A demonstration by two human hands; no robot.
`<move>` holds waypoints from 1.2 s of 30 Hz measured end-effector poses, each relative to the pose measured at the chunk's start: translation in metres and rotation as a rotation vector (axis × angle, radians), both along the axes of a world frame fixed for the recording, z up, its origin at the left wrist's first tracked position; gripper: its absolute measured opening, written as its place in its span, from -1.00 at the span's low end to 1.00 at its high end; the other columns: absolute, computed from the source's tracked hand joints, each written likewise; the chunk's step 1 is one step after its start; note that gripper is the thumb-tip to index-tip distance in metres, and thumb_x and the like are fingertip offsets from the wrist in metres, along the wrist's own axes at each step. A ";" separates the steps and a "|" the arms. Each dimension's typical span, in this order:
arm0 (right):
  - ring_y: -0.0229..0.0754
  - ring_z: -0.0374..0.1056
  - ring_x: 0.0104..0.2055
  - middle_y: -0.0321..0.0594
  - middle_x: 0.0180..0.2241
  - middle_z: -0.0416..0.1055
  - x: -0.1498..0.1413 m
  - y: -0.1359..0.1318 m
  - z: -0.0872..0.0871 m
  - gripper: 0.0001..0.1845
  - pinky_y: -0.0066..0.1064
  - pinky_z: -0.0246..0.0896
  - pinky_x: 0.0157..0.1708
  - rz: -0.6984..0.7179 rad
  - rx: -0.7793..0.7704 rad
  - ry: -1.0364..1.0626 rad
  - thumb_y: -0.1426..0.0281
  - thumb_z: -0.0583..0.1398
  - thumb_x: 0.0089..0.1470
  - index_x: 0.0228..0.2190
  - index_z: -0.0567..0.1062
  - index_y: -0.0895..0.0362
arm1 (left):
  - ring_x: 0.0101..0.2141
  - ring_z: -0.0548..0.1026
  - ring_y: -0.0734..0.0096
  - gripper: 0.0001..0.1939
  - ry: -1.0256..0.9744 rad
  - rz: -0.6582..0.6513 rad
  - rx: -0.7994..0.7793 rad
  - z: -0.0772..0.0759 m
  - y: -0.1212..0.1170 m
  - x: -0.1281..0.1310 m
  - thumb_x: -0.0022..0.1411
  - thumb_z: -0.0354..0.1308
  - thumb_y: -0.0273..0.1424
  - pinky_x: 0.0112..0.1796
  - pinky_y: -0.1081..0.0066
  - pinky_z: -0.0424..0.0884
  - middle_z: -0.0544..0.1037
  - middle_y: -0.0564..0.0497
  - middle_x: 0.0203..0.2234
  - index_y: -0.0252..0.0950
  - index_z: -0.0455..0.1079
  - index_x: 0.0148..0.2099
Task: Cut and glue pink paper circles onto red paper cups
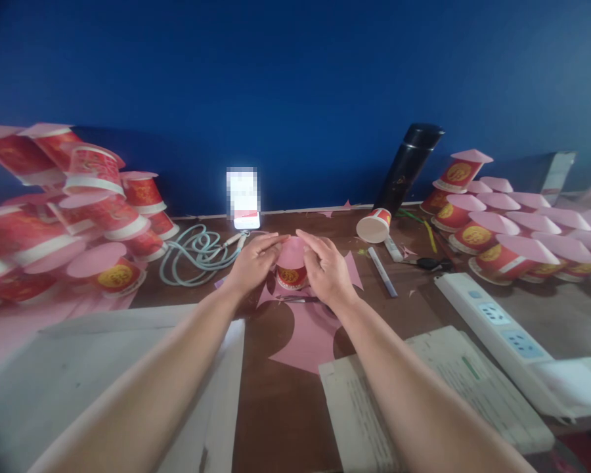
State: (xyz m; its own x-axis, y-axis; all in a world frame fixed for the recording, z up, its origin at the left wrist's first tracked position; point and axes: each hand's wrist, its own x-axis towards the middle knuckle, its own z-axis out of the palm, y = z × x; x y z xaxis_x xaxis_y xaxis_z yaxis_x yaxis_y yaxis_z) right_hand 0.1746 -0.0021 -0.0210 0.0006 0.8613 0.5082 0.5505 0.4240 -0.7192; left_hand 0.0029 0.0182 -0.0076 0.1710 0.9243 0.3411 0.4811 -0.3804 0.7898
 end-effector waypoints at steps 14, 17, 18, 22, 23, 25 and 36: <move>-0.06 0.35 0.07 -0.11 0.02 0.41 0.002 -0.004 -0.007 -0.42 -0.13 0.27 0.07 -0.008 -0.236 0.361 0.07 0.24 0.03 0.05 0.36 0.02 | 0.22 0.20 0.09 -0.35 -0.028 -0.081 -0.145 0.008 -0.009 -0.002 0.18 0.18 -0.20 0.15 0.10 0.18 0.26 -0.16 0.24 -0.22 0.17 0.28; -0.04 0.32 0.09 -0.08 0.05 0.37 0.000 -0.006 -0.004 -0.40 -0.13 0.25 0.08 -0.016 -0.261 0.310 0.09 0.26 0.01 0.05 0.37 0.05 | 0.23 0.19 0.08 -0.34 -0.035 -0.080 -0.185 0.007 -0.009 -0.001 0.18 0.17 -0.19 0.16 0.12 0.16 0.24 -0.18 0.25 -0.26 0.16 0.28; -0.03 0.32 0.09 -0.07 0.06 0.37 0.000 -0.006 -0.002 -0.40 -0.13 0.25 0.07 -0.022 -0.263 0.287 0.09 0.26 0.01 0.05 0.37 0.06 | 0.23 0.19 0.09 -0.34 -0.042 -0.082 -0.194 0.007 -0.009 -0.001 0.18 0.17 -0.18 0.16 0.12 0.16 0.23 -0.19 0.25 -0.26 0.16 0.28; -0.02 0.34 0.06 -0.09 0.04 0.39 -0.002 -0.008 0.002 -0.45 -0.10 0.25 0.06 -0.060 -0.276 0.216 0.11 0.24 0.02 0.03 0.40 0.04 | 0.24 0.18 0.11 -0.33 -0.065 -0.093 -0.222 0.005 -0.008 -0.001 0.18 0.17 -0.17 0.17 0.16 0.15 0.22 -0.18 0.26 -0.26 0.14 0.28; -0.02 0.34 0.05 -0.09 0.03 0.40 -0.002 -0.008 0.002 -0.46 -0.10 0.25 0.06 -0.068 -0.276 0.208 0.11 0.24 0.02 0.02 0.40 0.04 | 0.24 0.18 0.12 -0.33 -0.067 -0.094 -0.228 0.005 -0.008 -0.001 0.18 0.17 -0.17 0.17 0.17 0.14 0.22 -0.18 0.26 -0.27 0.14 0.28; -0.03 0.36 0.03 -0.10 0.02 0.41 -0.002 -0.008 0.002 -0.48 -0.11 0.27 0.04 -0.065 -0.267 0.211 0.12 0.24 0.02 0.01 0.41 0.04 | 0.24 0.17 0.13 -0.33 -0.066 -0.096 -0.234 0.006 -0.008 -0.001 0.18 0.17 -0.18 0.17 0.17 0.14 0.21 -0.18 0.26 -0.28 0.14 0.28; -0.05 0.37 0.02 -0.09 0.03 0.41 -0.001 -0.010 0.001 -0.48 -0.15 0.30 0.00 -0.063 -0.269 0.205 0.11 0.22 0.05 0.00 0.41 0.06 | 0.24 0.18 0.10 -0.31 -0.116 -0.096 -0.279 0.008 -0.012 -0.003 0.18 0.18 -0.14 0.17 0.16 0.15 0.19 -0.18 0.27 -0.26 0.14 0.28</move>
